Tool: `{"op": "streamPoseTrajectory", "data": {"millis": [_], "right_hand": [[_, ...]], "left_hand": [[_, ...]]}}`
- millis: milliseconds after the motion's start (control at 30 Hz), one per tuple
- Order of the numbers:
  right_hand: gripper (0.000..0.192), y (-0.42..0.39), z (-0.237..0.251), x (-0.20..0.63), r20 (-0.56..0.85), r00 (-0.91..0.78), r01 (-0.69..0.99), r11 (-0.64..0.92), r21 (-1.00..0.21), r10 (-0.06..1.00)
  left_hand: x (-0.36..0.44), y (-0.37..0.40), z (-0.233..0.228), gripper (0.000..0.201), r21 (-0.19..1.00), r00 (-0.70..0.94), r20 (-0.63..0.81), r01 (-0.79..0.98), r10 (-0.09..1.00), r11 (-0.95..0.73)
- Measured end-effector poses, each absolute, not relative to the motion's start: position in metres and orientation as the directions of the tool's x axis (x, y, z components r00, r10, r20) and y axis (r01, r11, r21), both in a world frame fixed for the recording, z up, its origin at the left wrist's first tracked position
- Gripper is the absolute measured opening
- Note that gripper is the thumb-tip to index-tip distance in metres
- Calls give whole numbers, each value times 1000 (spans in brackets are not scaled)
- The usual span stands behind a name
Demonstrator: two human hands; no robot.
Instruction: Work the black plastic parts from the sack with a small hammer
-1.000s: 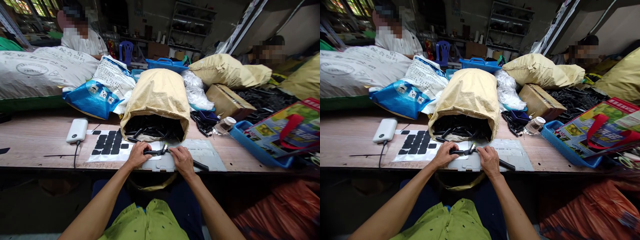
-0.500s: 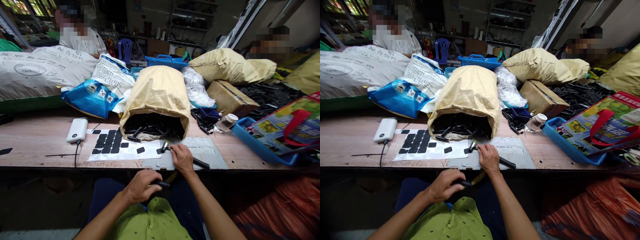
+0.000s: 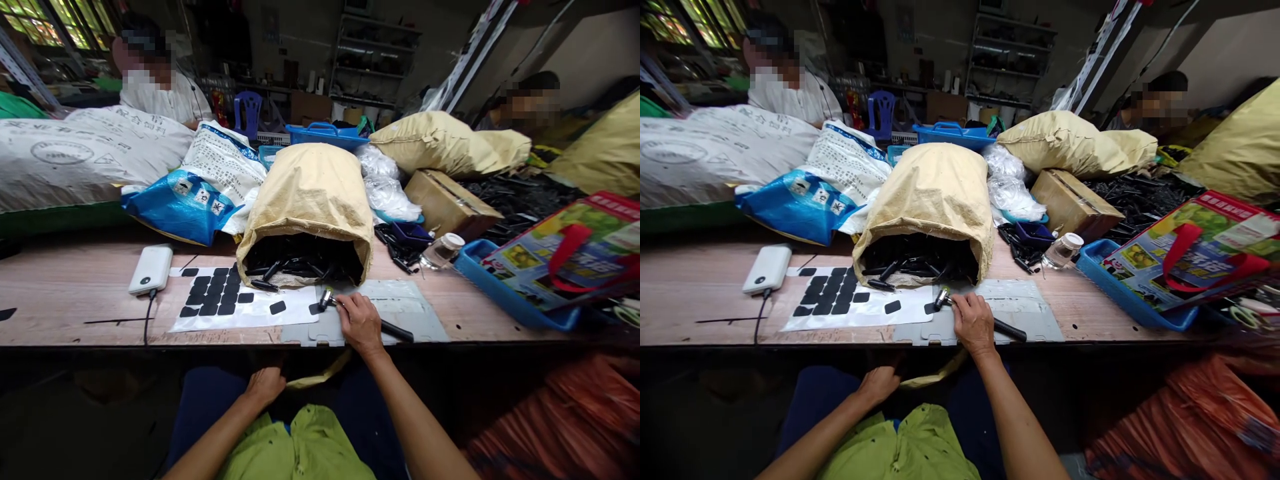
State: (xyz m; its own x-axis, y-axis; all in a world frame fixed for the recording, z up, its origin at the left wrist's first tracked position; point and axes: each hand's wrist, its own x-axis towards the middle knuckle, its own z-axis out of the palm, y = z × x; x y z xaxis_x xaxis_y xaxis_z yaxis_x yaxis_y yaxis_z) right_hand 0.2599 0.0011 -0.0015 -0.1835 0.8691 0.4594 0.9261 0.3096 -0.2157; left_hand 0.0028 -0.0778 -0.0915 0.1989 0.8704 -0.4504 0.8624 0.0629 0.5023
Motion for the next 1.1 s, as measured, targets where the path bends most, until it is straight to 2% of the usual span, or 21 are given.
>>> {"op": "streamPoseTrajectory", "data": {"millis": [100, 200, 233, 333, 400, 533, 733, 833, 1000, 1100], "right_hand": [[21, 1, -3, 260, 462, -181, 927, 307, -214, 868], [21, 2, -4, 260, 459, -181, 926, 308, -217, 870], [21, 2, -5, 260, 457, -182, 925, 309, -220, 870], [22, 3, -5, 260, 456, -185, 922, 314, -226, 870], [22, 4, -5, 261, 460, -184, 921, 316, -229, 869], [21, 3, -5, 261, 463, -183, 920, 317, -229, 867], [20, 3, -6, 261, 454, -179, 924, 307, -226, 873], [20, 3, -6, 261, 448, -176, 925, 303, -231, 876], [21, 3, -6, 262, 449, -171, 920, 305, -245, 877], [22, 3, -8, 262, 453, -168, 918, 306, -253, 876]], "left_hand": [[3, -88, -66, 32, 522, 305, -407, 851, 861, -55], [-2, -83, -21, 18, 669, 534, -229, 694, 814, -267], [-6, -74, -5, 19, 694, 534, -151, 657, 832, -295], [-23, -32, 28, 22, 657, 264, 120, 701, 957, -276], [-37, 1, 35, 20, 539, 101, 243, 813, 965, -221], [-58, 45, 27, 27, 363, 24, 208, 926, 978, -100], [-68, 49, 13, 16, 301, 101, 207, 940, 973, -162], [-63, 38, 14, 14, 335, 149, 220, 916, 964, -219], [-27, 16, 16, 15, 493, 366, 191, 767, 911, -412], [-7, 11, 10, 15, 554, 396, 158, 722, 904, -414]]}}
